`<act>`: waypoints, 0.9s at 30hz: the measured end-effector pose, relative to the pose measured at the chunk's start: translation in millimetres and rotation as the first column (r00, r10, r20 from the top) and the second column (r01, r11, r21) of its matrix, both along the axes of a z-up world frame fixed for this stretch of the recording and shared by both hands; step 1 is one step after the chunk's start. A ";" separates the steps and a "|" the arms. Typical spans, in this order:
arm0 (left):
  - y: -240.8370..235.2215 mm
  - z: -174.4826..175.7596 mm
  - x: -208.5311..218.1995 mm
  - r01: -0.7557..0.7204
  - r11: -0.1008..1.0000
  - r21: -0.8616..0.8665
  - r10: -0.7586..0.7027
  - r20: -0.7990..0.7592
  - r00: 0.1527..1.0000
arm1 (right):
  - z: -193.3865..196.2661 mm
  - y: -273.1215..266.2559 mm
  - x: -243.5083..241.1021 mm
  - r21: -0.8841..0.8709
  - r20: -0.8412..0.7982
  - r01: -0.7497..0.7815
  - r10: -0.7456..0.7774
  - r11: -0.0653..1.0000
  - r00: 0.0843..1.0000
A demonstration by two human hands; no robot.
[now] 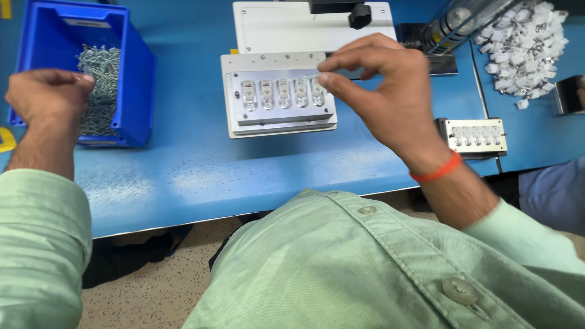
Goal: The person repeatedly picks small metal springs from a blue bin and places them into slots on a white fixture. After each placement, the fixture is moved under a press, then removed and set aside. The cycle repeats with multiple fixtures throughout the clip.
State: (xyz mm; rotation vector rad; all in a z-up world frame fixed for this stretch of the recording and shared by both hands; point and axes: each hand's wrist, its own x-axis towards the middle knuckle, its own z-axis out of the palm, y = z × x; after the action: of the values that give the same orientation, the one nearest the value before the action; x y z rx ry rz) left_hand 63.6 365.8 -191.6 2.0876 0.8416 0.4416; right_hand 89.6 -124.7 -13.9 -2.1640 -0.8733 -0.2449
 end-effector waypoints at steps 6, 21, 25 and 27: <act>-5.5 24.7 3.4 -0.018 0.999 0.051 0.006 0.229 0.973 | -38.3 40.5 30.4 -0.060 0.052 -0.037 0.040 0.998 0.998; -160.4 148.7 -54.6 0.313 0.596 -0.739 0.016 0.401 0.916 | -27.6 73.9 54.1 -0.410 0.057 -0.107 0.142 0.906 0.988; -194.8 157.4 -62.8 0.391 0.471 -0.791 -0.037 0.425 0.905 | 6.9 67.9 29.0 -0.101 -0.178 -0.219 0.199 0.970 0.964; -210.5 159.9 -63.3 0.453 0.448 -0.771 -0.095 0.463 0.881 | 20.7 63.3 13.6 0.016 -0.294 -0.206 0.201 0.978 0.934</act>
State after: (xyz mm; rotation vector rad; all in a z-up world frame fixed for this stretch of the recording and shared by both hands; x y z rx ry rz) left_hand 0.3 155.3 -31.7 1.0722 0.3279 0.1269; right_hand 103.3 -61.4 6.8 -2.0361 -0.9174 0.1860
